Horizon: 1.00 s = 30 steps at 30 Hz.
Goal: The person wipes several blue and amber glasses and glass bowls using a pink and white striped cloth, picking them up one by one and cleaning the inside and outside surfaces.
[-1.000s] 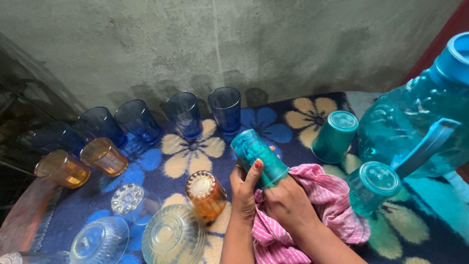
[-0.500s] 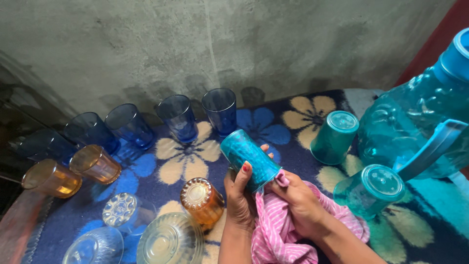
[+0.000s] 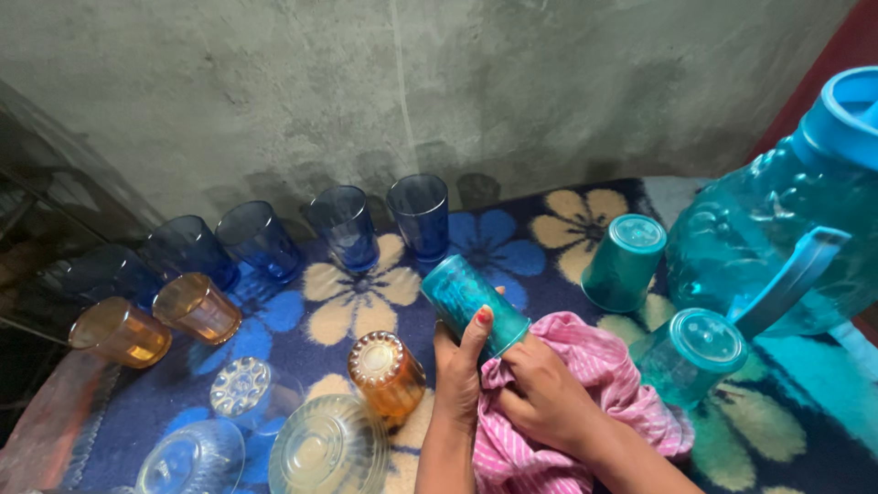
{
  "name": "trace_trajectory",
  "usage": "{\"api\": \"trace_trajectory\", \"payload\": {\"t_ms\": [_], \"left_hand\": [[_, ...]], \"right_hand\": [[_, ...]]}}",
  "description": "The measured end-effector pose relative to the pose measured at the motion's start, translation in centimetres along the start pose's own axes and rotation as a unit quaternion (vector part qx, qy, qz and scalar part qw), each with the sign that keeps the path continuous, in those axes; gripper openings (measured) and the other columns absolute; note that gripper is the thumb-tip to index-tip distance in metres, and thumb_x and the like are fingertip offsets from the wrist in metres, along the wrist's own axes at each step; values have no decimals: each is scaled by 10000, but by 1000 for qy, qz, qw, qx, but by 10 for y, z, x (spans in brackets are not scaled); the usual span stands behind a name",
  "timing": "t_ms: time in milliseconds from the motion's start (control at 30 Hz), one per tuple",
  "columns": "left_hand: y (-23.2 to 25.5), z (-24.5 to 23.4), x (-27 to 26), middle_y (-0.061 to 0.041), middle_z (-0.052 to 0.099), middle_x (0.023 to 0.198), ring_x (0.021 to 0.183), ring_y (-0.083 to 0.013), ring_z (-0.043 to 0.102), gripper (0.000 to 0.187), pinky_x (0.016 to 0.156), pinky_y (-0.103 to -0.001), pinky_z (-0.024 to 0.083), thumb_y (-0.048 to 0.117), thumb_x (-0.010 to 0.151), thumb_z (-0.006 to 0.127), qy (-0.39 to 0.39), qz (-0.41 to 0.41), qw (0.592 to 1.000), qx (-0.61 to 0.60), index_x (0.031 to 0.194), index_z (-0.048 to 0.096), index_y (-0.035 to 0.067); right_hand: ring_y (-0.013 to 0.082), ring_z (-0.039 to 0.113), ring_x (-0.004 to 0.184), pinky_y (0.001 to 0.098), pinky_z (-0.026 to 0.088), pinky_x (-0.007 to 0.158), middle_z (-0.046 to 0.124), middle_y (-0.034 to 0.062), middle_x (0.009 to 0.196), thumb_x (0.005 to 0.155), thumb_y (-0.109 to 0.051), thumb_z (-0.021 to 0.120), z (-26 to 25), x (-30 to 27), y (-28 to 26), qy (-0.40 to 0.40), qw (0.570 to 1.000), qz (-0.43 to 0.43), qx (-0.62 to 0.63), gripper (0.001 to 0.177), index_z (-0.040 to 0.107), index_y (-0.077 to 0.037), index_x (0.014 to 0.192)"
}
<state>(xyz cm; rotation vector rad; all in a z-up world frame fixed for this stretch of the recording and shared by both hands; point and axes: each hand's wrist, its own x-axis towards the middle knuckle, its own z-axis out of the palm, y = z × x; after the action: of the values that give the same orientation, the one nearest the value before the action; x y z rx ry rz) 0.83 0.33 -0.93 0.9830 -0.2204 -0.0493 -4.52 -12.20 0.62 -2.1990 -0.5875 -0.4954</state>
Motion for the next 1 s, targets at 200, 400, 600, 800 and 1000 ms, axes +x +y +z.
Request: {"api": "trace_trajectory", "payload": {"t_ms": [200,400,600,800,1000], "left_hand": [[5,1,2,-124,728,1124,979,-199,692,611,908,-332,551,353,832,804,26,-30,999,-5,1252,682,-73],[23,18,-7,-83,683,1198,1012,-194,679,685,885,-371,573,212,728,838,88,-66,984,-142,1337,553,79],[29,27,-18,-18,625,1168,1071,-181,636,808,917,-347,536,136,629,916,80,57,982,160,1326,508,136],[22,24,-14,-121,680,1131,1066,-289,640,729,928,-421,502,212,629,902,101,198,872,436,1269,566,121],[-6,6,-1,-122,702,1171,1116,-322,635,550,969,-413,474,213,778,796,88,228,868,432,1279,583,133]], "right_hand": [[189,667,974,339,559,868,715,108,1065,795,-59,801,1,6,-1,-7,924,165,346,491,641,-8,1257],[164,722,862,348,588,796,742,75,980,766,-106,845,-12,-4,-7,53,797,411,441,474,650,16,1181],[161,741,812,327,582,756,807,105,920,776,-225,814,-45,-21,-30,29,871,390,298,330,799,-34,1045],[284,728,808,328,573,727,727,83,932,750,-242,802,-90,-16,-105,139,984,98,-61,331,749,-71,1029],[312,669,943,421,512,814,717,59,973,678,-29,666,-71,37,-113,97,975,8,-201,248,746,-94,903]]}}
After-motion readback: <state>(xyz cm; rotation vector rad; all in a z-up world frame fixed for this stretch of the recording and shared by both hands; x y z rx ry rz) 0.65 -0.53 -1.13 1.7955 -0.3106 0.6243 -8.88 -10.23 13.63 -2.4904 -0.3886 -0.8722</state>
